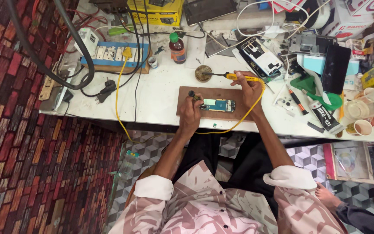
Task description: The person uses a soldering iron and a screwdriver to work on a small circuit board placed on a wooden block. They repeatedly apply heat to various points on the board while holding it steady with the screwdriver.
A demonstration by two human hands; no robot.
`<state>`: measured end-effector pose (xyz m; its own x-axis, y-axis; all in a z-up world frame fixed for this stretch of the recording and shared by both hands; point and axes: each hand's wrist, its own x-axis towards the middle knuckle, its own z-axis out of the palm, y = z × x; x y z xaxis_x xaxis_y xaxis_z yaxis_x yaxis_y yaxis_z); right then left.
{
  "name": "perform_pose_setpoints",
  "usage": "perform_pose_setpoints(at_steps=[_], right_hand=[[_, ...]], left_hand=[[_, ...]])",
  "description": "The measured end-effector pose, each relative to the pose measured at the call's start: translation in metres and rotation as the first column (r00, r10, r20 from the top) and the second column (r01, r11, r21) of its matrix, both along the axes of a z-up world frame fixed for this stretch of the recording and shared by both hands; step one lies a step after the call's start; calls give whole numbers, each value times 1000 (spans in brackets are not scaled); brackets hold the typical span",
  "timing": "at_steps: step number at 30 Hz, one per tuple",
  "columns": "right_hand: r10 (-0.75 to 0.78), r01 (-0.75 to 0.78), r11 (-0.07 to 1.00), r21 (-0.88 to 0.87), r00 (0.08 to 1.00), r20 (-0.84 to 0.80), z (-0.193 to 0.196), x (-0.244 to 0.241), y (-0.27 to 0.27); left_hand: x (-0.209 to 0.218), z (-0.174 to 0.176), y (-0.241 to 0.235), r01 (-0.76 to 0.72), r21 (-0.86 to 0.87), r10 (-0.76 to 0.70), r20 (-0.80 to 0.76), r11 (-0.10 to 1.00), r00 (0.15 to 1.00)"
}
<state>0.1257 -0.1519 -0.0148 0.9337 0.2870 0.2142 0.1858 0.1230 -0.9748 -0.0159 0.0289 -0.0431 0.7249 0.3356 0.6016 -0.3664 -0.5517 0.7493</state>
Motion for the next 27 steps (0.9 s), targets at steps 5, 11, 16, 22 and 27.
perform_pose_setpoints(at_steps=[5, 11, 16, 22, 27], right_hand=[[3, -2, 1000, -23, 1000, 25, -1, -1, -1], [27, -28, 999, 25, 999, 30, -18, 7, -1], [-79, 66, 970, 235, 996, 47, -31, 11, -12], [-174, 224, 754, 618, 975, -141, -37, -34, -75], [-168, 305, 670, 677, 951, -261, -62, -70, -109]], left_hand=[[0, 0, -1, -4, 21, 5, -22, 1000, 1000], [0, -1, 0, 15, 30, -15, 2, 999, 1000], [-1, 3, -2, 22, 14, -22, -6, 1000, 1000], [-2, 1, -1, 8, 78, -9, 10, 997, 1000], [0, -12, -1, -37, 20, 37, 5, 999, 999]])
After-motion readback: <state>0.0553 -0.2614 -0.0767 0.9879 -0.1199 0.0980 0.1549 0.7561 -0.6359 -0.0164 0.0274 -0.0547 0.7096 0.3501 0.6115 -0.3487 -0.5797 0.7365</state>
